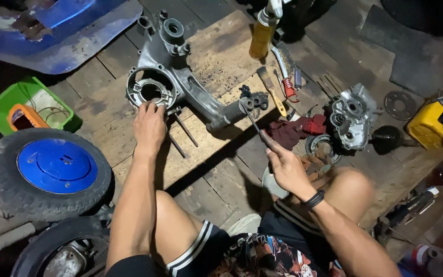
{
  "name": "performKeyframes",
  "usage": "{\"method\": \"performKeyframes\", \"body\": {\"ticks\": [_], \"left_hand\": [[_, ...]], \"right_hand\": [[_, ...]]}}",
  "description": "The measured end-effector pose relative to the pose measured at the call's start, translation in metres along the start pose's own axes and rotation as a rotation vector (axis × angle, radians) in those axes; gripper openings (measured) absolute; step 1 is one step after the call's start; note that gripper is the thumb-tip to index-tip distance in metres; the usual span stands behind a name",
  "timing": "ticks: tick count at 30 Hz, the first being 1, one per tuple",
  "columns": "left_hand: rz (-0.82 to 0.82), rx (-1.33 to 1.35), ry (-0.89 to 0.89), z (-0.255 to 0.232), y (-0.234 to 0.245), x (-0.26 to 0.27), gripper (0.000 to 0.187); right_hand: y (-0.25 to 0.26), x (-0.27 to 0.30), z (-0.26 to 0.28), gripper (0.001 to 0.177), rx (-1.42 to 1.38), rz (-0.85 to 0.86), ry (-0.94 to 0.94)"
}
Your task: The person uses a screwdriver to pry and remove a bearing from a metal engine casing. They then use a hammer to tap the casing and later use a cloth to wipe the interior of the casing.
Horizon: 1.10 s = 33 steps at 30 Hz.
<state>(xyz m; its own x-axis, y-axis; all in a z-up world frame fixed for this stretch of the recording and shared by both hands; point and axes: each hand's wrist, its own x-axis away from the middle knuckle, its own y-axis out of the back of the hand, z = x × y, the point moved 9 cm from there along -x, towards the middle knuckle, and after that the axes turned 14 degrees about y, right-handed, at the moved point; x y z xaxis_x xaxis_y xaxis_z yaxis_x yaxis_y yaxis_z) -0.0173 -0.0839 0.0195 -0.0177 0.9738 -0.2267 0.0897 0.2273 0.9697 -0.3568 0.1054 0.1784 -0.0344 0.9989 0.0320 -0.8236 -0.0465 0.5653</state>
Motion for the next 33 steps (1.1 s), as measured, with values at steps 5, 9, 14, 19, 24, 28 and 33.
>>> {"method": "performKeyframes", "body": {"ticks": [5,9,14,19,24,28,33], "left_hand": [[-0.006,0.003,-0.005,0.000,-0.003,-0.001,0.019],[-0.011,0.028,-0.024,-0.005,0.010,0.004,0.013],[-0.029,0.043,-0.036,-0.004,0.001,0.005,0.012],[-0.046,0.021,-0.059,-0.009,0.006,0.012,0.012],[-0.035,0.042,-0.029,-0.019,0.042,0.011,0.017],[-0.015,0.055,-0.037,-0.022,0.056,0.010,0.018],[-0.047,0.027,-0.050,-0.018,0.037,0.010,0.014]], "right_hand": [[-0.002,0.002,-0.023,0.051,0.100,0.026,-0.047],[0.011,0.003,-0.007,0.043,0.214,0.073,-0.121],[0.022,-0.002,0.030,0.049,0.246,0.089,-0.099],[0.038,-0.005,0.023,0.050,0.312,0.160,-0.081],[0.029,0.001,0.013,0.049,0.394,0.117,0.026],[0.014,0.007,0.017,0.057,0.318,0.104,0.016],[0.004,0.019,-0.001,0.059,0.217,0.056,0.001]]}}
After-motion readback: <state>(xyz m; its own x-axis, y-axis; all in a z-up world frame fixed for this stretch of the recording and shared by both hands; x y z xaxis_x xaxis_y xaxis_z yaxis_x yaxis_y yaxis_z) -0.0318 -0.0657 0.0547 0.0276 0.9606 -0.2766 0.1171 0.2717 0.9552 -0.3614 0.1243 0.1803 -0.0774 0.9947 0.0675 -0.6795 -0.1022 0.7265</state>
